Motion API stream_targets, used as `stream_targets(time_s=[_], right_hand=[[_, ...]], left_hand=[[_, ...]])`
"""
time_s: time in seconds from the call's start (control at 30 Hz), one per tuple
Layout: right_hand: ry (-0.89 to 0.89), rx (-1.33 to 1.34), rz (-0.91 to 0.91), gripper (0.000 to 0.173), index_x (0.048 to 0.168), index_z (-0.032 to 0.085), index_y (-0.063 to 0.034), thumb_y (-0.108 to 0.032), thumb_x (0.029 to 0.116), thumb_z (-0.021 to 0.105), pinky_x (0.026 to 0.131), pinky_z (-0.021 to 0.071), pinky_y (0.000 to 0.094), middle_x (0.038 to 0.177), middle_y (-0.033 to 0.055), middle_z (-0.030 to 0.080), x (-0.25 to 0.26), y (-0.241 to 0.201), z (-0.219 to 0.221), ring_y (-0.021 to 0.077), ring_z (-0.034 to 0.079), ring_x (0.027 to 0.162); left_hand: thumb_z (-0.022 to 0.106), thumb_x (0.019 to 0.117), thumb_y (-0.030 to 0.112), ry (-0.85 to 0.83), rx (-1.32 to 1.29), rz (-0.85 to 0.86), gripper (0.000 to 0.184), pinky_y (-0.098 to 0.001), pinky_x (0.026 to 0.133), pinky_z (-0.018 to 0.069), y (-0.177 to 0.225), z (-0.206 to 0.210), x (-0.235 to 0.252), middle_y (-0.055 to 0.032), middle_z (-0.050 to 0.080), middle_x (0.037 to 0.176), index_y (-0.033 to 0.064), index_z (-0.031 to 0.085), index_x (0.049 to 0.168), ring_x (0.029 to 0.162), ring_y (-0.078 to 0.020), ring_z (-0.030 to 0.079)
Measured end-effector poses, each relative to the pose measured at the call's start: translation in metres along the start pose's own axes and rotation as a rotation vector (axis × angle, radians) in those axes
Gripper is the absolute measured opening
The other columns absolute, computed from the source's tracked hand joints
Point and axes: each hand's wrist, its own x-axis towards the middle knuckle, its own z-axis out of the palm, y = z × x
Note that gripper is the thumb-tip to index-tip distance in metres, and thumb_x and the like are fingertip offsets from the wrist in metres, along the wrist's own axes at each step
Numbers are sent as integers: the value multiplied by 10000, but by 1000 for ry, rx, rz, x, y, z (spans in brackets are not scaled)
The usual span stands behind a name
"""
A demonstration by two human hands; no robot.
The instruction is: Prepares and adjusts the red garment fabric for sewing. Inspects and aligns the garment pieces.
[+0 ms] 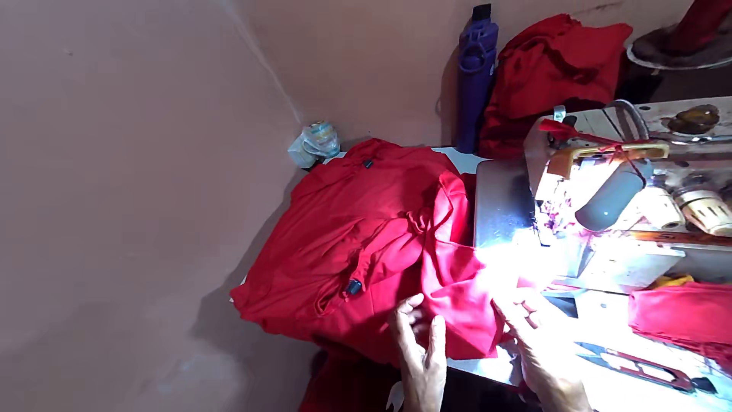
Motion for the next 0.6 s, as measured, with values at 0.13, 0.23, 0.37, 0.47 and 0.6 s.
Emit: stream_targets(time_s=[0.13,0.23,0.37,0.47,0.6], right_hand=[[-10,-57,-29,156,769,641,-138,-59,896,686,500,465,114,626,-101,603,4,-2,-2,-39,556,535],[-71,30,-46,156,775,653,-134,-58,911,675,527,512,131,642,-86,630,7,-3,1,-22,592,554],[-139,165,-44,214,781,710,-171,-80,953,621,575,508,112,674,-115,651,6,-1,3,-53,599,608],[-156,172,-29,248,818,696,-149,-63,1000,550,551,517,119,686,-103,654,4,1,1,-40,603,587],[-190,155,-8,304,829,673,-107,-68,1050,468,546,544,155,649,-61,659,4,0,-2,8,627,554]], left_hand=[[678,898,151,-58,88,351,202,-194,907,500,11,3,17,-92,653,1129,21,675,1052,1130,-84,590],[725,920,248,-313,-67,406,326,-206,953,512,22,18,29,-132,686,1133,-45,696,1061,1135,-99,620],[783,870,159,-474,-191,277,301,-220,926,569,18,29,32,-124,731,1032,-91,725,1028,992,-86,699],[747,876,56,-470,-247,244,177,-216,896,579,12,30,31,-104,747,997,-79,740,990,948,-74,709],[663,906,-55,-480,-327,126,115,-197,832,588,12,29,34,-91,750,968,-82,744,983,870,-52,706]])
